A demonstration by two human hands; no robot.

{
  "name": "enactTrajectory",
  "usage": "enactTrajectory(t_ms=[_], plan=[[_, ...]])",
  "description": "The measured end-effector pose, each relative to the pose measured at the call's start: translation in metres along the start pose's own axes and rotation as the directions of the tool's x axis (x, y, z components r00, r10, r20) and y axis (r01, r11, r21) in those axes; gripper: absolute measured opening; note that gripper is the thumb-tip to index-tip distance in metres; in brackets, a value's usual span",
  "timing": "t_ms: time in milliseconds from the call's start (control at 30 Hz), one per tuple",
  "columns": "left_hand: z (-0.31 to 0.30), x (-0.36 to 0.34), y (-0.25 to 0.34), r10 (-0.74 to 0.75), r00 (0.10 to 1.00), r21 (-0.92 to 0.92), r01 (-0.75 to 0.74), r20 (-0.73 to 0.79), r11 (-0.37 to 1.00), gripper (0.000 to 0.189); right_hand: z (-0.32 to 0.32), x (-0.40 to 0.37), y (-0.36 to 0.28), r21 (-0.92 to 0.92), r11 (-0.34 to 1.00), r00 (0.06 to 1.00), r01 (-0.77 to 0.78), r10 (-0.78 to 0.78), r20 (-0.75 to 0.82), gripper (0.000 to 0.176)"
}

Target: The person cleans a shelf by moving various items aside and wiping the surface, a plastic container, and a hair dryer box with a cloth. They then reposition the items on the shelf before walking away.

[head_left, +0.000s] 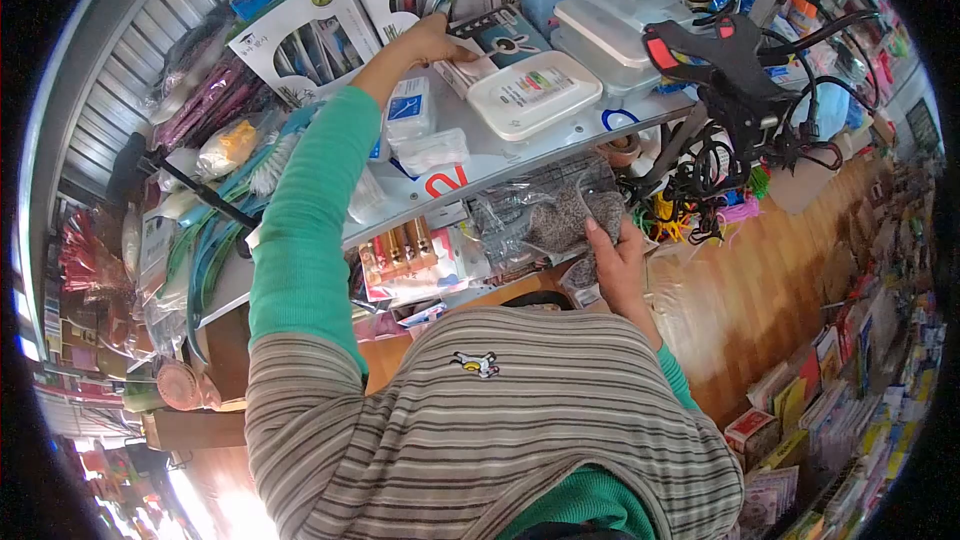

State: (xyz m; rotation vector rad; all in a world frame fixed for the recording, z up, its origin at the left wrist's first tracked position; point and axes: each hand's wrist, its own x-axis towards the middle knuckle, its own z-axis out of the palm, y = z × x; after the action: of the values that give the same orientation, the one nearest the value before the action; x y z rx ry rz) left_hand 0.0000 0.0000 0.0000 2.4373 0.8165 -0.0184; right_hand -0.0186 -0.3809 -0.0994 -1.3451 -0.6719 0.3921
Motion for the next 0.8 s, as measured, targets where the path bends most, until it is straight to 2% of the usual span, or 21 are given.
enactTrajectory(t_ms=[33,67,100,167,200,333,400,433,500,567,600,633,700,733,767,800], plan=[[-0.001,-0.003,0.002,0.174,0.978,0.084,-0.165,-0.112,0.983,0.079,0.001,0.001,0.005,0.019,1.000,1.000,0.003,-0.003,0.016,0.019],[-0.001,-0.006,0.004,0.347,0.915,0.184,-0.313,-0.204,0.932,0.081,0.003,0.003,0.008,0.037,0.999,0.999,0.005,-0.006,0.032,0.019],[0.000,-0.014,0.014,0.346,0.916,0.183,-0.311,-0.202,0.932,0.081,0.002,0.003,0.009,0.038,0.999,0.999,0.002,-0.003,0.032,0.019],[0.000,-0.026,0.034,0.204,0.976,0.133,-0.193,-0.072,0.972,0.078,0.006,0.006,0.011,0.031,0.999,0.998,0.030,-0.031,0.053,0.017],[0.004,-0.023,0.029,0.249,0.961,0.129,-0.233,-0.122,0.964,0.075,0.008,0.007,0.012,0.032,0.999,0.998,0.028,-0.030,0.056,0.017],[-0.001,-0.021,0.021,0.267,0.950,0.050,-0.263,-0.164,0.964,0.074,0.011,0.008,0.022,0.030,0.999,0.997,0.036,-0.038,0.070,0.016],[-0.019,-0.029,0.022,0.319,0.887,0.130,-0.291,-0.333,0.948,0.069,0.011,0.011,0.023,0.030,0.999,0.997,0.041,-0.043,0.071,0.015],[-0.029,-0.034,0.026,0.323,0.886,0.133,-0.295,-0.333,0.946,0.069,0.012,0.011,0.020,0.047,0.998,0.997,0.037,-0.040,0.063,0.014],[-0.045,-0.043,0.027,0.222,0.873,-0.193,-0.331,-0.433,0.924,0.062,0.012,0.010,0.017,0.062,0.998,0.998,0.027,-0.031,0.056,0.014],[-0.061,-0.038,0.012,0.260,0.858,-0.246,-0.396,-0.443,0.885,0.059,0.012,0.011,0.016,0.039,0.997,0.998,0.060,-0.061,0.014,0.015],[-0.059,-0.059,0.024,0.276,0.806,-0.265,-0.462,-0.524,0.846,0.056,0.012,0.011,0.014,0.041,0.998,0.998,0.056,-0.057,0.015,0.015],[-0.057,-0.070,0.030,0.273,0.808,-0.266,-0.458,-0.522,0.848,0.056,0.012,0.011,0.012,-0.015,0.997,0.997,0.082,-0.082,-0.007,0.014],[-0.055,-0.082,0.038,0.163,0.810,-0.358,-0.418,-0.564,0.835,0.047,0.012,0.013,0.008,-0.071,0.991,0.993,0.110,-0.112,-0.029,0.013],[-0.052,-0.082,0.035,0.157,0.808,-0.362,-0.417,-0.568,0.834,0.039,0.012,0.016,0.005,-0.209,0.942,0.959,0.264,-0.279,-0.046,0.013],[-0.049,-0.085,0.037,0.160,0.806,-0.361,-0.421,-0.570,0.832,0.039,0.013,0.020,0.002,-0.345,0.849,0.898,0.401,-0.439,-0.038,0.012],[-0.044,-0.092,0.040,0.156,0.772,-0.344,-0.443,-0.617,0.828,0.037,0.014,0.024,-0.005,-0.347,0.847,0.896,0.403,-0.443,-0.039,0.012]])
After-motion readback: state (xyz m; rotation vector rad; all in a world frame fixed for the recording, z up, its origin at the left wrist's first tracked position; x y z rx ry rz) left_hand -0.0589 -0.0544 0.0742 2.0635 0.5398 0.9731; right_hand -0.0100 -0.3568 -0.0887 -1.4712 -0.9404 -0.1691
